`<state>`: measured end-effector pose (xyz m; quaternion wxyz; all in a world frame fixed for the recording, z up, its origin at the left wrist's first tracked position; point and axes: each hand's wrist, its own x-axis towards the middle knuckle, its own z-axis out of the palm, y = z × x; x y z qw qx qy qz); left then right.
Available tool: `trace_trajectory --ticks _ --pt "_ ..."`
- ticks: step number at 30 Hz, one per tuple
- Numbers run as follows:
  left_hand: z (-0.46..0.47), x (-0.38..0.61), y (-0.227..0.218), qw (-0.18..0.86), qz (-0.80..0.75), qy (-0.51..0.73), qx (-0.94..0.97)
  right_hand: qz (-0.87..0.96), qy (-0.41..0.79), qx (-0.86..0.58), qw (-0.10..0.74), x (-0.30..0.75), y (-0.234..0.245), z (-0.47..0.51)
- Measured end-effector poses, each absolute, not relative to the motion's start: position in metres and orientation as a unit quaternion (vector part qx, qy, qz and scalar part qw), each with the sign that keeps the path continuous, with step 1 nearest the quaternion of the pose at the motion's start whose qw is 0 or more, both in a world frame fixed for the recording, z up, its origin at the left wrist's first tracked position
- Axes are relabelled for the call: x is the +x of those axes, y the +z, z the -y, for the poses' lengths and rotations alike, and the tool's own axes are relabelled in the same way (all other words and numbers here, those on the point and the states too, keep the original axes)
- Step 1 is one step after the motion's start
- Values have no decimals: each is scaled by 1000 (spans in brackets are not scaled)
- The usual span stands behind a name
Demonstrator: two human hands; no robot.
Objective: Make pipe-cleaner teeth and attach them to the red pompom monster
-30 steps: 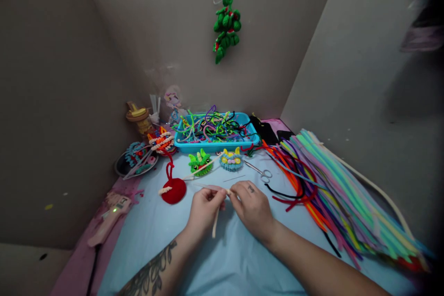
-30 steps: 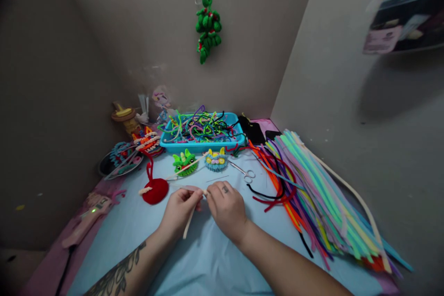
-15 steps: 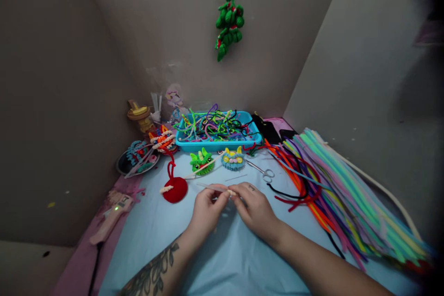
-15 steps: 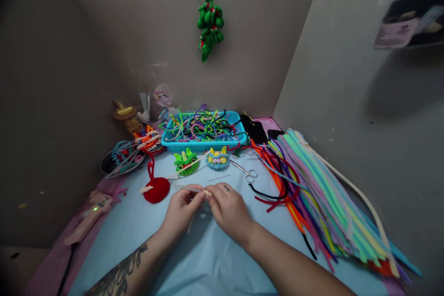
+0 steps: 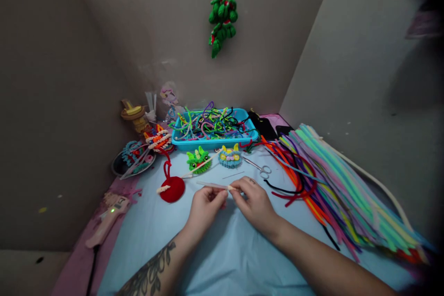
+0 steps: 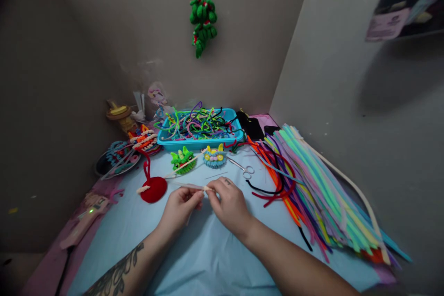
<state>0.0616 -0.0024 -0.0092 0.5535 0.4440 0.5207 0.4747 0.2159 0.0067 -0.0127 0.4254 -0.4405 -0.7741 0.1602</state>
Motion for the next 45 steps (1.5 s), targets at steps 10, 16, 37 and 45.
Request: trace_trajectory --ticks 10,16,37,45 --pt "3 66 -6 577 -508 479 424 793 49 -429 429 215 -13 -6" --pt "4 65 -10 563 -512 488 428 800 -14 -424 424 212 -11 -4" --pt "7 61 -3 485 -518 481 516 786 231 -401 410 214 -11 -3" --pt "4 61 -5 492 -534 478 495 761 239 -434 418 215 -10 -5"
